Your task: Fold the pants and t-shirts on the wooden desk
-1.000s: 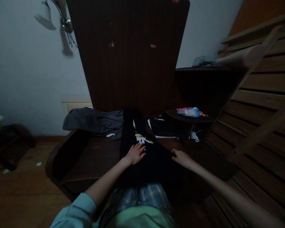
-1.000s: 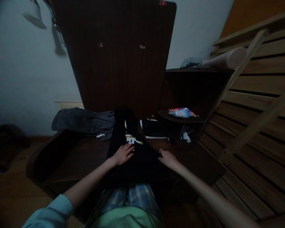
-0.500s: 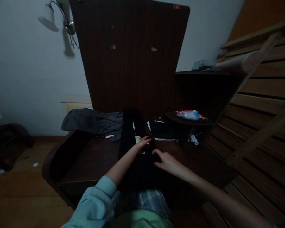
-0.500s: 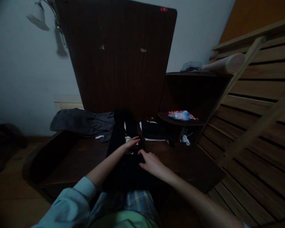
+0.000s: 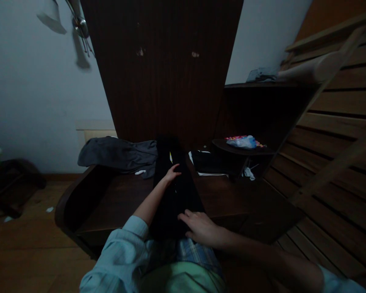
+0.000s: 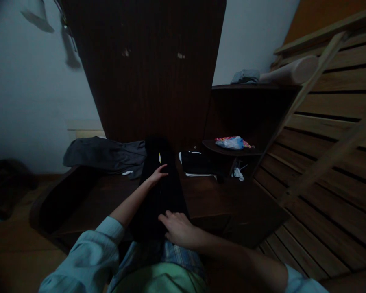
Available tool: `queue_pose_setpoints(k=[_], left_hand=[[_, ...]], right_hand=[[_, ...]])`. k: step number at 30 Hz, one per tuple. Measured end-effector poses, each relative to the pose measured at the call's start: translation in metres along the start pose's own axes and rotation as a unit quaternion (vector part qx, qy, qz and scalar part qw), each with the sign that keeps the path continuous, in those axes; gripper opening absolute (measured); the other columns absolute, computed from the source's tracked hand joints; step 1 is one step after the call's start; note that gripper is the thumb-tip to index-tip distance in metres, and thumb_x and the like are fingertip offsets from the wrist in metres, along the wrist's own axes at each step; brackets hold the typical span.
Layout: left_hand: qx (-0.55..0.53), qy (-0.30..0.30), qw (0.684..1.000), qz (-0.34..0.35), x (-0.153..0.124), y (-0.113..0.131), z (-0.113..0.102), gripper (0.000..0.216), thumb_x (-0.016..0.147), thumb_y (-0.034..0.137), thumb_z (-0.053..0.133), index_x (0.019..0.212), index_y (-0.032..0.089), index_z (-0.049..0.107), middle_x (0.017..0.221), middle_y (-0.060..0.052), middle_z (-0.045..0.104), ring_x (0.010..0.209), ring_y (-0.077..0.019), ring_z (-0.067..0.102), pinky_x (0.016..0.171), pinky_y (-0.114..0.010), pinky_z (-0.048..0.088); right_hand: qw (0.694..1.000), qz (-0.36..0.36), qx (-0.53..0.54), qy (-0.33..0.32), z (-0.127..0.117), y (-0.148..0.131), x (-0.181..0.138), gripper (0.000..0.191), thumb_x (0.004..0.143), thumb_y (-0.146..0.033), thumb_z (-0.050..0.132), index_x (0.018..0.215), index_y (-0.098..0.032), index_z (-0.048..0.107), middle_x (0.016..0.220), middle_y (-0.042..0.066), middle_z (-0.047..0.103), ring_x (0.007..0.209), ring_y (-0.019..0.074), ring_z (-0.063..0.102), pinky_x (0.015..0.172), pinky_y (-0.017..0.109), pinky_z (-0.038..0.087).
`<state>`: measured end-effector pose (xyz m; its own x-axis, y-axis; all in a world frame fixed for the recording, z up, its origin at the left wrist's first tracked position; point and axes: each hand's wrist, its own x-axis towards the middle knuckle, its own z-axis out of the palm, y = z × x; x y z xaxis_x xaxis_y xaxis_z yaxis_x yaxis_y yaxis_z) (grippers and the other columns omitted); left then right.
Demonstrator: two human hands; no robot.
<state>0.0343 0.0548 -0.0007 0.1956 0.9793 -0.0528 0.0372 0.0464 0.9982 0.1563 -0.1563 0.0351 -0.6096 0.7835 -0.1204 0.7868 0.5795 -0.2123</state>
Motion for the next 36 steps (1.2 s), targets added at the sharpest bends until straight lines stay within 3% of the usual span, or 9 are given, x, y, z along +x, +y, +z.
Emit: queue_pose_setpoints(k=[5, 13, 16, 19, 22, 24, 28, 33, 36], left_hand=[[0.056, -0.005, 0.998, 0.027, 0.003, -0.002, -0.003, 0.046, 0.069, 0.005, 0.059, 0.115, 0.013, 0.052, 0.091, -0.007, 0.066, 0.080, -0.0158, 0.063, 0.075, -0.030, 0.051], [0.189, 0.044, 0.974, 0.117, 0.007, 0.012, -0.002, 0.060, 0.064, 0.000, 0.058, 0.121, 0.017, 0.045, 0.124, -0.006, 0.050, 0.117, -0.0203, 0.042, 0.101, -0.034, 0.032], [0.227, 0.029, 0.964, 0.138, 0.003, 0.013, -0.004, 0.054, 0.063, 0.000, 0.057, 0.114, 0.018, 0.053, 0.116, -0.005, 0.057, 0.110, -0.0201, 0.049, 0.098, -0.034, 0.035], [0.252, 0.024, 0.954, 0.158, 0.000, 0.014, -0.006, 0.036, 0.066, -0.001, 0.051, 0.095, 0.018, 0.064, 0.104, -0.003, 0.063, 0.103, -0.0184, 0.054, 0.096, -0.033, 0.037], [0.265, 0.041, 0.947, 0.175, 0.000, 0.015, -0.006, 0.032, 0.070, -0.001, 0.046, 0.085, 0.019, 0.067, 0.099, -0.002, 0.065, 0.101, -0.0176, 0.055, 0.096, -0.033, 0.036], [0.270, 0.048, 0.945, 0.176, 0.001, 0.013, -0.006, 0.030, 0.070, 0.000, 0.047, 0.082, 0.018, 0.067, 0.097, -0.002, 0.066, 0.100, -0.0178, 0.055, 0.095, -0.033, 0.037], [0.272, 0.052, 0.947, 0.161, 0.003, 0.003, -0.009, 0.026, 0.070, 0.002, 0.049, 0.079, 0.018, 0.067, 0.092, -0.002, 0.067, 0.094, -0.0176, 0.058, 0.092, -0.032, 0.040], [0.258, 0.057, 0.954, 0.140, 0.009, -0.007, -0.013, 0.025, 0.070, 0.003, 0.050, 0.079, 0.019, 0.068, 0.088, -0.001, 0.068, 0.091, -0.0170, 0.059, 0.088, -0.031, 0.042], [0.243, 0.051, 0.959, 0.133, 0.015, -0.010, -0.017, 0.023, 0.069, 0.004, 0.052, 0.078, 0.018, 0.068, 0.087, -0.001, 0.068, 0.090, -0.0161, 0.059, 0.087, -0.029, 0.042]], right_hand=[[0.999, -0.002, 0.019, 0.042, 0.012, 0.000, -0.003, 0.029, 0.070, -0.006, 0.042, 0.094, -0.018, 0.053, 0.091, 0.005, 0.057, 0.079, 0.0162, 0.056, 0.065, 0.024, 0.039], [0.990, -0.085, 0.102, 0.042, -0.005, 0.001, -0.001, 0.025, 0.075, -0.026, 0.055, 0.100, -0.020, 0.056, 0.095, 0.004, 0.060, 0.088, 0.0174, 0.055, 0.076, 0.027, 0.042], [0.984, -0.040, 0.116, 0.127, -0.008, 0.017, 0.002, 0.017, 0.080, -0.022, 0.048, 0.093, -0.020, 0.057, 0.091, 0.004, 0.060, 0.087, 0.0155, 0.054, 0.078, 0.027, 0.042], [0.978, -0.034, 0.105, 0.175, -0.007, 0.035, 0.005, 0.020, 0.080, -0.022, 0.047, 0.098, -0.019, 0.055, 0.098, 0.005, 0.058, 0.094, 0.0162, 0.052, 0.083, 0.030, 0.041], [0.981, -0.089, 0.052, 0.162, 0.000, 0.046, 0.001, 0.034, 0.077, -0.029, 0.054, 0.109, -0.020, 0.050, 0.112, 0.008, 0.052, 0.105, 0.0197, 0.045, 0.089, 0.035, 0.038], [0.982, -0.115, 0.018, 0.148, 0.007, 0.050, -0.005, 0.034, 0.076, -0.033, 0.056, 0.107, -0.019, 0.052, 0.109, 0.009, 0.052, 0.102, 0.0209, 0.046, 0.086, 0.035, 0.039], [0.982, -0.098, 0.018, 0.160, 0.018, 0.058, -0.024, 0.023, 0.077, -0.033, 0.053, 0.094, -0.017, 0.055, 0.093, 0.008, 0.054, 0.088, 0.0187, 0.048, 0.078, 0.033, 0.041], [0.984, -0.074, 0.046, 0.157, 0.018, 0.071, -0.040, 0.030, 0.071, -0.030, 0.060, 0.097, -0.018, 0.052, 0.096, 0.008, 0.052, 0.089, 0.0192, 0.046, 0.079, 0.033, 0.041], [0.985, -0.062, 0.031, 0.155, 0.017, 0.075, -0.043, 0.013, 0.076, -0.021, 0.052, 0.089, -0.018, 0.053, 0.091, 0.006, 0.051, 0.085, 0.0178, 0.046, 0.075, 0.031, 0.041]])
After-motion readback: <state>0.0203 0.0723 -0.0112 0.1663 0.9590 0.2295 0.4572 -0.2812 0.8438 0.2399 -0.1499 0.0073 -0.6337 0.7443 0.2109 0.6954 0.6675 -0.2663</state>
